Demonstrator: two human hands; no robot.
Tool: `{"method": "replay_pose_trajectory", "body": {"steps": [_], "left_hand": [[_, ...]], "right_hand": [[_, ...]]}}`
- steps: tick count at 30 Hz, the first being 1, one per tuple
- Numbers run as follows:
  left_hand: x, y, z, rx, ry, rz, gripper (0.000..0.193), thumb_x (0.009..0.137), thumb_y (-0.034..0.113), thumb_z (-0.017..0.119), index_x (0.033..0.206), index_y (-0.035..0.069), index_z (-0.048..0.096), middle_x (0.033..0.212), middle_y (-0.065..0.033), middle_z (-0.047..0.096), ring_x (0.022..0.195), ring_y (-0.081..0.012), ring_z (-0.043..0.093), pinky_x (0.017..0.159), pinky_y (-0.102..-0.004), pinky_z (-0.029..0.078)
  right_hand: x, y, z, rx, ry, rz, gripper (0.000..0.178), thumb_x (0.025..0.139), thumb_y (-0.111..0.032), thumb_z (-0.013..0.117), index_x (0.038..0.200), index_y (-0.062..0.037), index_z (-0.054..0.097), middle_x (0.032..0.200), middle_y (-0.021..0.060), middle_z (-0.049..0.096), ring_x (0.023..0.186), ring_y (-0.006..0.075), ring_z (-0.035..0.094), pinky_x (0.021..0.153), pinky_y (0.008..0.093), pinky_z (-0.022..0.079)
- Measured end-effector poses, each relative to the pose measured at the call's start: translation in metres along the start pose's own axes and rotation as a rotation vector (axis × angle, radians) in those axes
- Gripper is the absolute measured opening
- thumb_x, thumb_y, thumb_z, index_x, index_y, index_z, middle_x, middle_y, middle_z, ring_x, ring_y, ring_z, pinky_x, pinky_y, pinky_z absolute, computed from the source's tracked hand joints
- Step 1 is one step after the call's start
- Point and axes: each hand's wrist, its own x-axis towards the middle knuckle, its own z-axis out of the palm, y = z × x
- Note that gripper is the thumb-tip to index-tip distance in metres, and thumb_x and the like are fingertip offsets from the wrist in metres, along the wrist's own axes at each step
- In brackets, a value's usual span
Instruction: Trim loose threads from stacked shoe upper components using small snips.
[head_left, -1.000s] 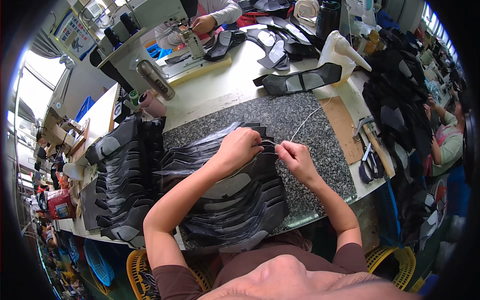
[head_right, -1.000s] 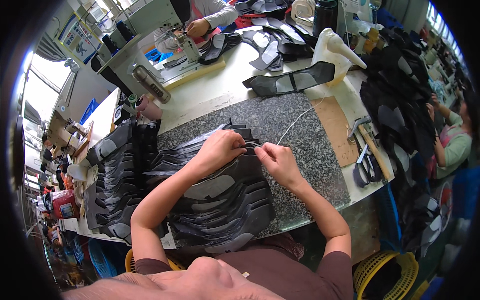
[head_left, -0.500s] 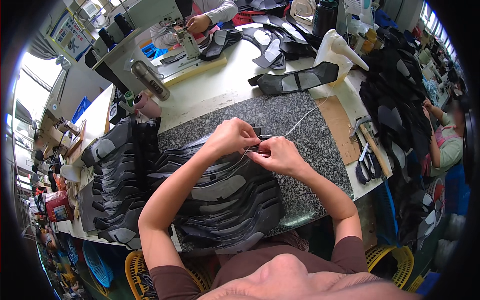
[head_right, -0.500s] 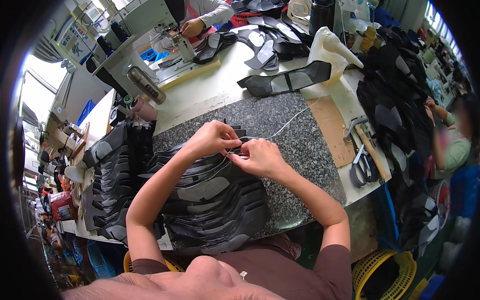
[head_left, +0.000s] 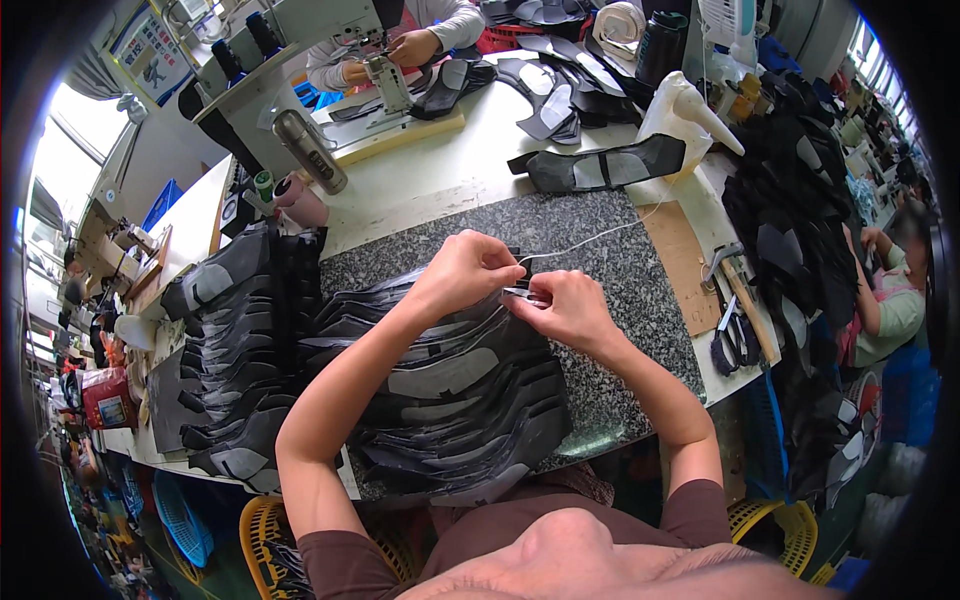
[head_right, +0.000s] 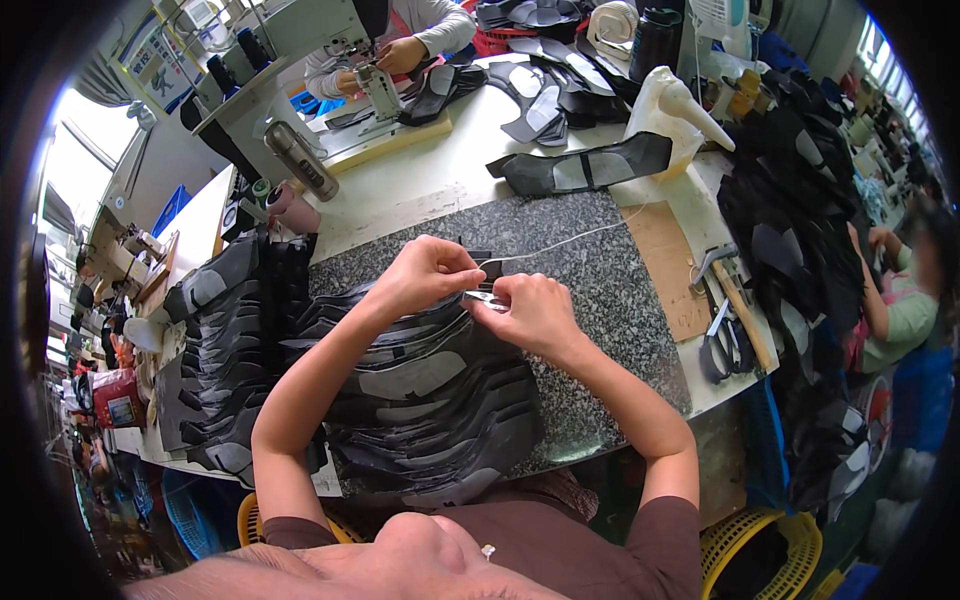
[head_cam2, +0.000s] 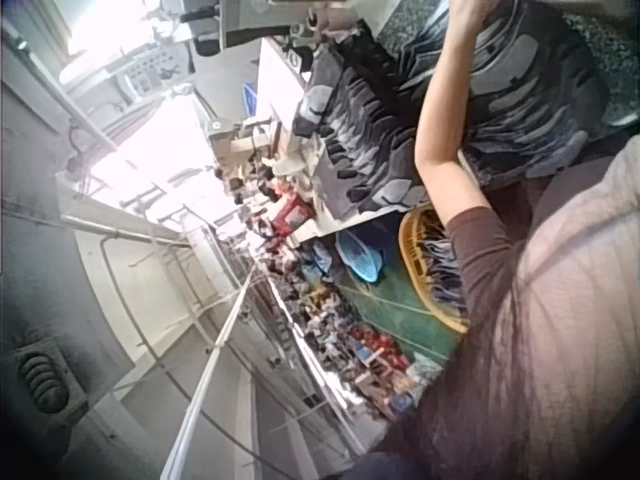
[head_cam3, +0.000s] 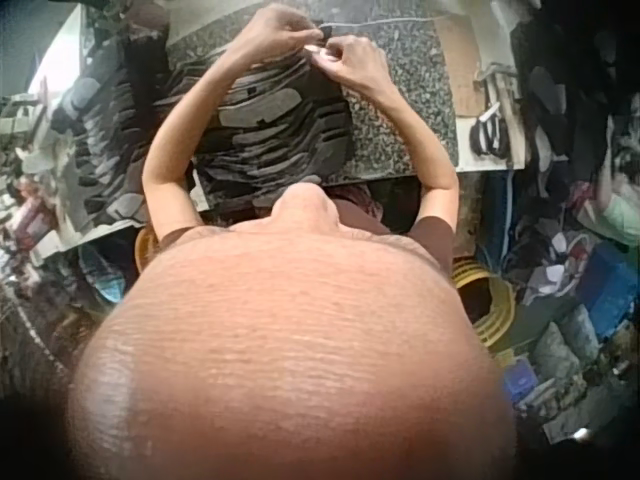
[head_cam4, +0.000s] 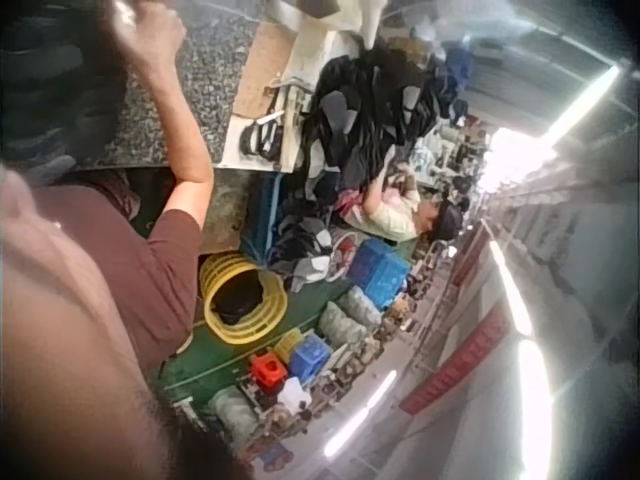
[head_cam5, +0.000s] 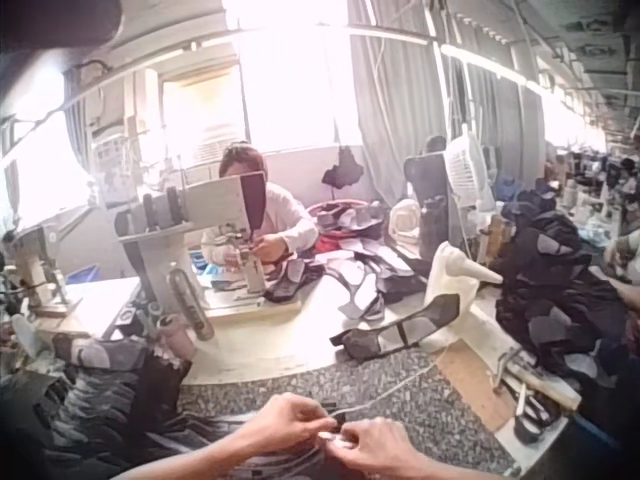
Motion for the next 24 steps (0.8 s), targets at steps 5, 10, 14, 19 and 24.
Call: {"method": "replay_pose_trajectory", "body": {"steps": [5,10,14,19,24], "left_hand": [[-0.025,-0.006,-0.013,-0.116,0.085,0.091,0.017,0.092,0.013,0.076,0.097,-0.003,0.077,0.077,-0.0092,0.075,0.072,-0.0098,0.066,0.068,-0.0299,0.055],[-0.105,-0.010,-0.025,-0.106,-0.002,0.110,0.004,0.094,0.002,0.074,0.093,-0.002,0.075,0.079,-0.0040,0.073,0.076,-0.0062,0.065,0.067,-0.0255,0.051],[-0.170,-0.001,-0.011,-0.087,-0.261,0.316,0.007,0.085,-0.001,0.075,0.092,0.000,0.073,0.087,-0.0136,0.072,0.085,-0.0307,0.070,0.077,-0.0392,0.055],[-0.203,-0.024,-0.039,-0.114,-0.394,0.354,0.009,0.086,0.001,0.077,0.095,0.004,0.078,0.082,-0.0079,0.069,0.085,-0.0270,0.066,0.077,-0.0376,0.054],[-0.184,-0.034,-0.069,0.240,0.232,0.394,0.006,0.092,0.004,0.076,0.097,0.005,0.079,0.086,-0.0062,0.070,0.084,-0.0203,0.066,0.078,-0.0321,0.054]], "right_hand": [[0.005,-0.020,0.008,-0.149,0.164,-0.292,0.041,0.084,-0.046,0.082,0.070,-0.0096,0.067,0.061,0.0071,0.064,0.060,0.0287,0.069,0.055,0.0419,0.052],[-0.020,-0.008,-0.002,0.113,0.439,-0.849,0.029,0.091,-0.022,0.078,0.069,-0.0110,0.061,0.060,0.0016,0.055,0.047,0.0204,0.055,0.046,0.0342,0.043],[-0.036,-0.038,0.006,0.084,0.331,-0.872,0.007,0.090,-0.020,0.078,0.091,-0.0141,0.076,0.073,-0.0004,0.065,0.059,0.0176,0.064,0.049,0.0328,0.048],[-0.087,-0.051,-0.005,0.382,-0.389,-0.778,0.031,0.070,0.003,0.072,0.095,-0.0149,0.077,0.076,-0.0013,0.069,0.065,0.0196,0.069,0.057,0.0323,0.055],[-0.057,-0.060,0.006,0.656,-0.210,-0.189,0.006,0.092,-0.004,0.076,0.097,-0.0023,0.079,0.080,0.0077,0.075,0.070,0.0104,0.068,0.060,0.0275,0.050]]}}
